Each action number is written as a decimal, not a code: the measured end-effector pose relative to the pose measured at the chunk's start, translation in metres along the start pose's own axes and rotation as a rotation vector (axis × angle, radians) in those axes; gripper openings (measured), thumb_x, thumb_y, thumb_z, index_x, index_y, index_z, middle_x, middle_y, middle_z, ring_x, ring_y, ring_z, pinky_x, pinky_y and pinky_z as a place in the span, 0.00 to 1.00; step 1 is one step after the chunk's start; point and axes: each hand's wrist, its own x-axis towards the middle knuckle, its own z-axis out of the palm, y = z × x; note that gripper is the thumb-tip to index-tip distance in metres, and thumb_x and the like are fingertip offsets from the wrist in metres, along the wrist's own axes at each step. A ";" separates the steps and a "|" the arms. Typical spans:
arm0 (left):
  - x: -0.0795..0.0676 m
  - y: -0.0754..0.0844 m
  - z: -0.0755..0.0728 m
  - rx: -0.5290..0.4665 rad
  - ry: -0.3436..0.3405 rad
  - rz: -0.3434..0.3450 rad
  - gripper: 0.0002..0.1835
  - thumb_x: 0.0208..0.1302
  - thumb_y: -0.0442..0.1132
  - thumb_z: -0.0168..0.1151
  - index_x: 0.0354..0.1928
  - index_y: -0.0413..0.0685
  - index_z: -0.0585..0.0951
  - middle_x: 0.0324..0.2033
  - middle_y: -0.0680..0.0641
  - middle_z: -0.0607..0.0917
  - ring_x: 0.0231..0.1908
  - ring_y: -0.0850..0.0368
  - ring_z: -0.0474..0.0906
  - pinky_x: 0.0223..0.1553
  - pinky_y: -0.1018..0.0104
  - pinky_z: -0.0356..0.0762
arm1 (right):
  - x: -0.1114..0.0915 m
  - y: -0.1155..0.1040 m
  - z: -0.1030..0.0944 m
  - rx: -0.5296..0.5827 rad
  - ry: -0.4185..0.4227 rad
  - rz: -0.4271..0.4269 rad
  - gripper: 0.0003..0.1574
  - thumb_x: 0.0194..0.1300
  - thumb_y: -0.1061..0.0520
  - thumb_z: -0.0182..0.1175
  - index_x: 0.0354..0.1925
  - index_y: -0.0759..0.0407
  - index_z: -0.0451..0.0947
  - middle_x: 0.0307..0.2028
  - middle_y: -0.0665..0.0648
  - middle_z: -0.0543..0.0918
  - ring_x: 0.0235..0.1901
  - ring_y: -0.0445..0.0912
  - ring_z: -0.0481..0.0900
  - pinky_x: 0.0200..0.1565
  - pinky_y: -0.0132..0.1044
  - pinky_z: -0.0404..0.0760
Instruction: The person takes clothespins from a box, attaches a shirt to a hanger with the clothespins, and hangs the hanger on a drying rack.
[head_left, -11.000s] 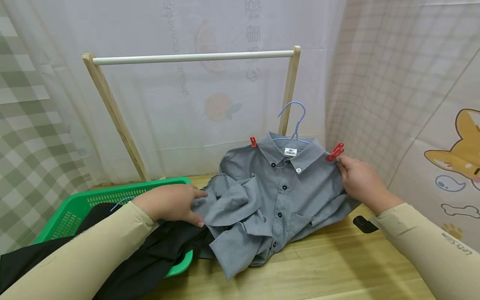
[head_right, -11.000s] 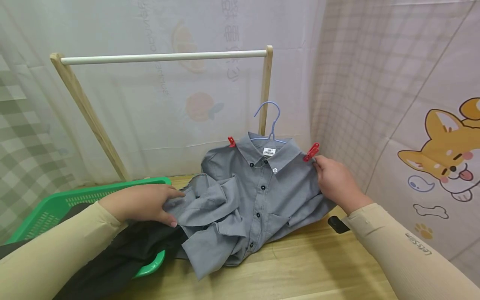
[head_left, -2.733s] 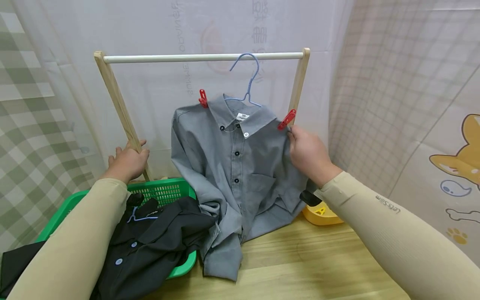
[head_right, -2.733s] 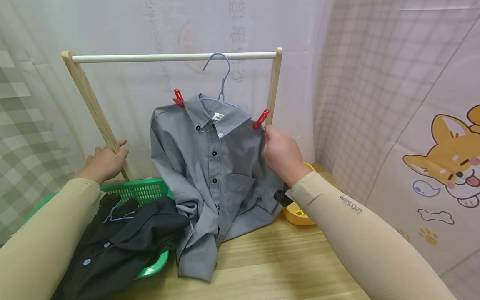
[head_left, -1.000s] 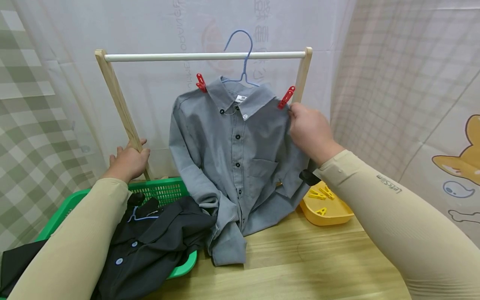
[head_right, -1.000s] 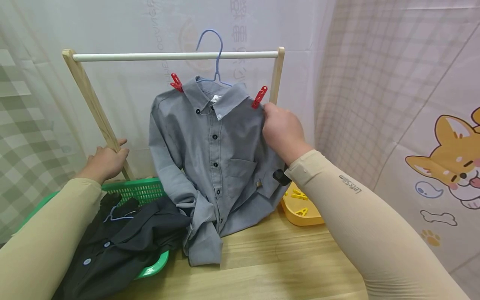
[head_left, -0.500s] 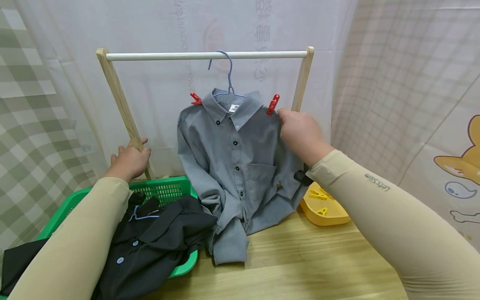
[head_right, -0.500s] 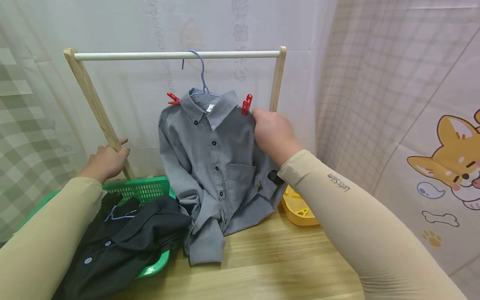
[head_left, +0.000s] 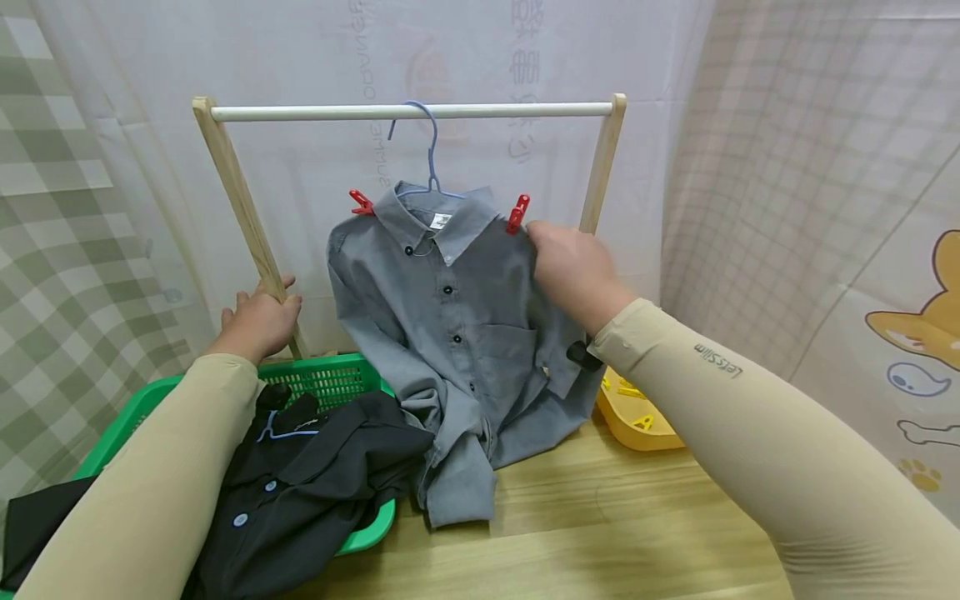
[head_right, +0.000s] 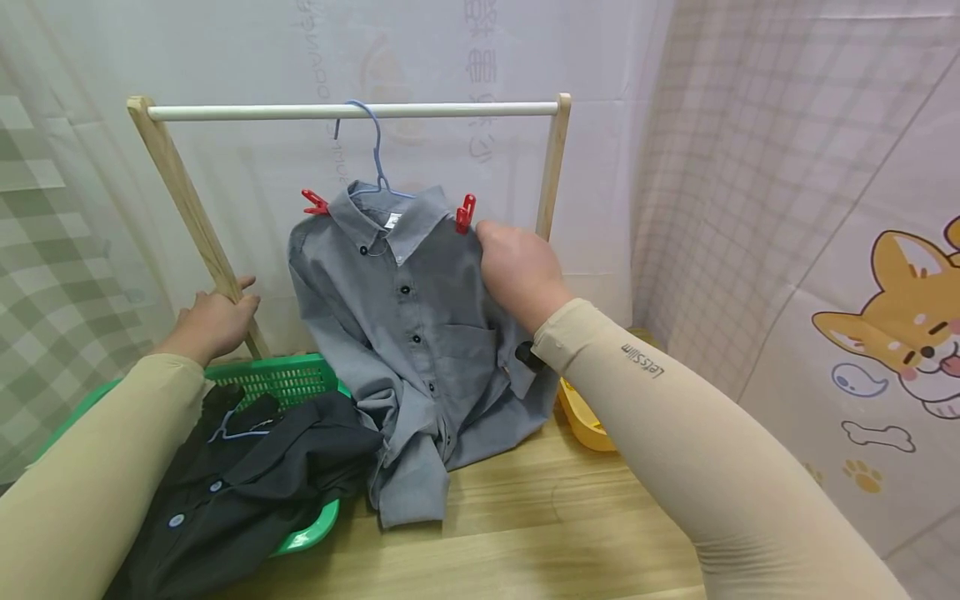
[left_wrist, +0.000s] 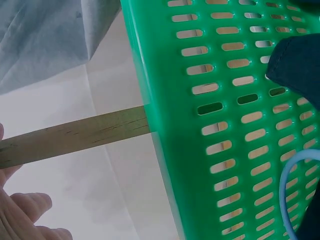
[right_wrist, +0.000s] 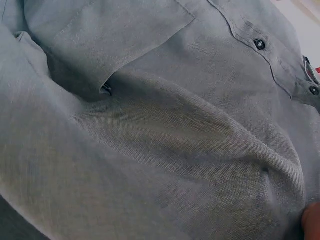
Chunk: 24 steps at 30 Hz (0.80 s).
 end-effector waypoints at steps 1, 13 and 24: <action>0.000 0.000 0.000 0.001 0.000 0.000 0.36 0.68 0.64 0.23 0.72 0.55 0.51 0.71 0.37 0.42 0.65 0.22 0.28 0.57 0.27 0.25 | 0.001 -0.002 0.001 -0.003 0.004 -0.003 0.13 0.59 0.68 0.37 0.31 0.57 0.68 0.22 0.58 0.75 0.24 0.55 0.78 0.27 0.51 0.75; 0.001 -0.001 -0.001 0.017 -0.020 -0.004 0.38 0.68 0.65 0.22 0.72 0.51 0.50 0.72 0.37 0.41 0.65 0.23 0.30 0.57 0.27 0.26 | 0.012 -0.028 0.006 -0.028 0.037 -0.050 0.15 0.66 0.65 0.37 0.29 0.56 0.69 0.21 0.58 0.75 0.24 0.54 0.78 0.27 0.50 0.76; 0.002 0.000 -0.003 0.072 -0.051 -0.038 0.45 0.68 0.65 0.22 0.62 0.29 0.66 0.69 0.30 0.37 0.65 0.23 0.29 0.59 0.29 0.29 | 0.023 -0.053 0.011 -0.034 0.022 -0.083 0.15 0.68 0.64 0.37 0.31 0.55 0.71 0.22 0.57 0.76 0.23 0.51 0.77 0.25 0.47 0.76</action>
